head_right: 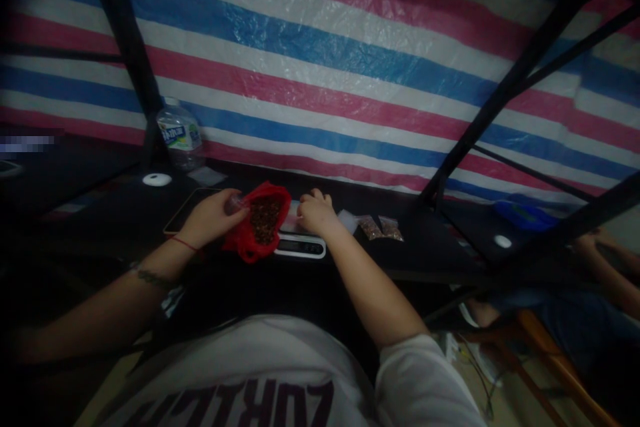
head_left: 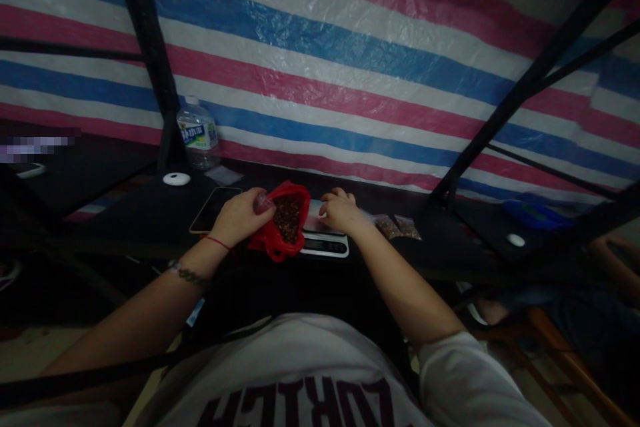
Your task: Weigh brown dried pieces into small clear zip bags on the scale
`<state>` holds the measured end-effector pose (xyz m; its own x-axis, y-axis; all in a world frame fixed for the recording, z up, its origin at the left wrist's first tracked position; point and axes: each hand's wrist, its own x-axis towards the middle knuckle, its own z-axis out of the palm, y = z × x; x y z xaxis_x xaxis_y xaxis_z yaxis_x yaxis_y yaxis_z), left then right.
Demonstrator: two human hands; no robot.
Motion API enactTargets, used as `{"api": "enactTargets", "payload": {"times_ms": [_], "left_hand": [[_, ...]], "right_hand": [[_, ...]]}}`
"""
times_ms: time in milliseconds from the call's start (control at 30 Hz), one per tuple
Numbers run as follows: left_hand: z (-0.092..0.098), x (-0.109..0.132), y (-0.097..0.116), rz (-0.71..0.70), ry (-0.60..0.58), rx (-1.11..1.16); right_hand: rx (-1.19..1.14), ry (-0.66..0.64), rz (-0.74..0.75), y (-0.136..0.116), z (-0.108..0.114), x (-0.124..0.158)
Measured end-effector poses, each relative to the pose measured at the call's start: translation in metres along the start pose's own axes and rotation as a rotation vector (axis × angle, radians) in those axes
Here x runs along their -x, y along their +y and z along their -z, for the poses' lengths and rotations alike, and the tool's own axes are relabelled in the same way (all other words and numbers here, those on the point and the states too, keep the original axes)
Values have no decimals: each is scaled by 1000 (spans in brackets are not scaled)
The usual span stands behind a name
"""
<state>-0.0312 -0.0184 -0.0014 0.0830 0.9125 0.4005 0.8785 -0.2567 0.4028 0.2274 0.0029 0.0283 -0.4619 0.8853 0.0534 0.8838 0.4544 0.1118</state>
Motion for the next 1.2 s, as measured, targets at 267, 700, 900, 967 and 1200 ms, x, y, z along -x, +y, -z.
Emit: {"api": "enactTargets", "payload": {"times_ms": [267,700,900,967,1200], "left_hand": [[-3,-1,-5,-30,26,-6],[-2,-1,-6,-15,25,-5],[-3,-1,-4,-31,24,-8],[-3,0,-3,-29,23,-14],[-3,-1,-3,-34,11,-10]], "right_hand": [[32,-15,24,-10,-6,-10],[-285,422,4,51,9,-3],[-344,405,36,62,-23,5],[-362,422,48,60,-28,6],[-382,421,74,58,-33,5]]}}
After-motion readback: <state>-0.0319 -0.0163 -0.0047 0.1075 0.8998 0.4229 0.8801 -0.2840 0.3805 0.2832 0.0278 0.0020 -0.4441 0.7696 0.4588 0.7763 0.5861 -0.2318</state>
